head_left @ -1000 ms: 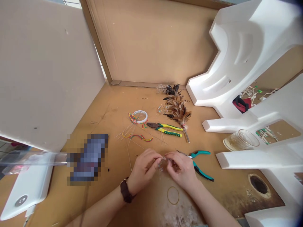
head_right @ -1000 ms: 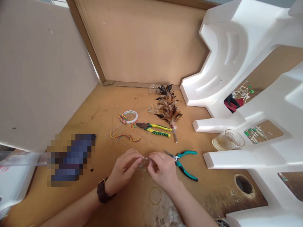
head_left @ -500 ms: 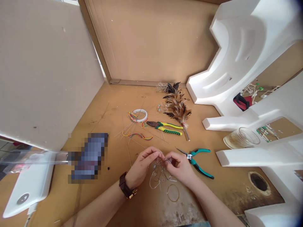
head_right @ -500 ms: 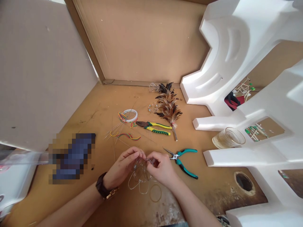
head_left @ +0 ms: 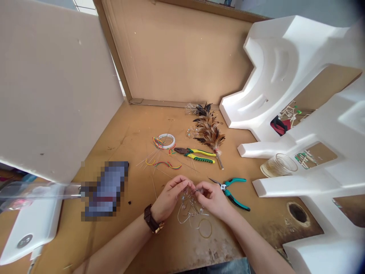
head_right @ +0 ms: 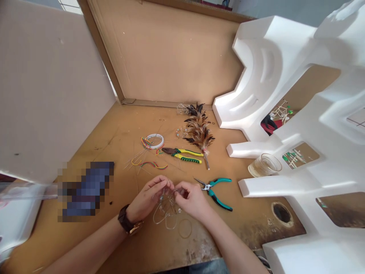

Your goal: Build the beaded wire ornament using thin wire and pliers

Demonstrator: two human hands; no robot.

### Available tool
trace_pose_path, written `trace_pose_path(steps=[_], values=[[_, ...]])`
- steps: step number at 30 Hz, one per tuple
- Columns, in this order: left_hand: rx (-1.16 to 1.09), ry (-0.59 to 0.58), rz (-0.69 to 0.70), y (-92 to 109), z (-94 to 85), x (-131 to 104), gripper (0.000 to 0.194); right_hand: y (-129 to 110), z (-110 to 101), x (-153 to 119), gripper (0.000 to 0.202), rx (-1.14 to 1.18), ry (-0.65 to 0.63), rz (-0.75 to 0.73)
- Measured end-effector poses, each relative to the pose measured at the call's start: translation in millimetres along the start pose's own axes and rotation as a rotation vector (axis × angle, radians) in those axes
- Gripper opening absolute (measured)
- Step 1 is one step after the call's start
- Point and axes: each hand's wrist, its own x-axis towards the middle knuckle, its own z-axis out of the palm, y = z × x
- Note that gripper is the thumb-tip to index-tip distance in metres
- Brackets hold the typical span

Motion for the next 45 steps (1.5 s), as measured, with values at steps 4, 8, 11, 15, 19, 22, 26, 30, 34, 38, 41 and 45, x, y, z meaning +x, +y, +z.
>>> trace_pose_path(steps=[4,8,11,15,19,22,26,30,34,38,41,45], values=[[-0.017,-0.02,0.007,1,-1.3,-1,0.017,-4,-1,-2,0.013,-0.037,-0.012,-0.019],[0.027,-0.041,0.006,-1,1.0,-3,0.017,-3,-2,-7,0.013,-0.056,-0.017,-0.017],[0.056,-0.05,-0.006,-2,4.4,-5,0.018,-5,-2,-13,0.013,-0.059,-0.025,-0.006],[0.07,-0.07,-0.019,-4,7.2,-6,0.018,-8,-13,-22,0.015,-0.109,-0.052,-0.01],[0.04,-0.058,-0.012,-4,7.1,-6,0.018,5,-54,-34,0.032,-0.401,0.057,-0.025],[-0.012,-0.057,-0.04,-3,7.1,-4,0.017,25,-92,-43,0.05,-0.802,0.128,-0.035],[-0.101,-0.059,-0.101,-4,6.9,-4,0.016,45,-114,-52,0.067,-1.024,-0.034,0.115],[-0.174,-0.061,-0.128,-5,5.7,-3,0.015,46,-107,-53,0.074,-1.086,-0.142,0.118],[-0.188,-0.086,-0.16,-5,5.0,-4,0.015,40,-96,-47,0.079,-1.136,-0.193,0.065],[-0.158,-0.097,-0.162,-4,5.2,-6,0.015,35,-90,-40,0.054,-1.197,-0.223,0.099],[-0.121,-0.103,-0.154,-4,5.3,-6,0.015,33,-90,-39,0.029,-1.192,-0.222,0.134],[-0.105,-0.11,-0.164,-4,5.5,-6,0.015,28,-98,-43,0.035,-1.053,-0.208,0.205]])
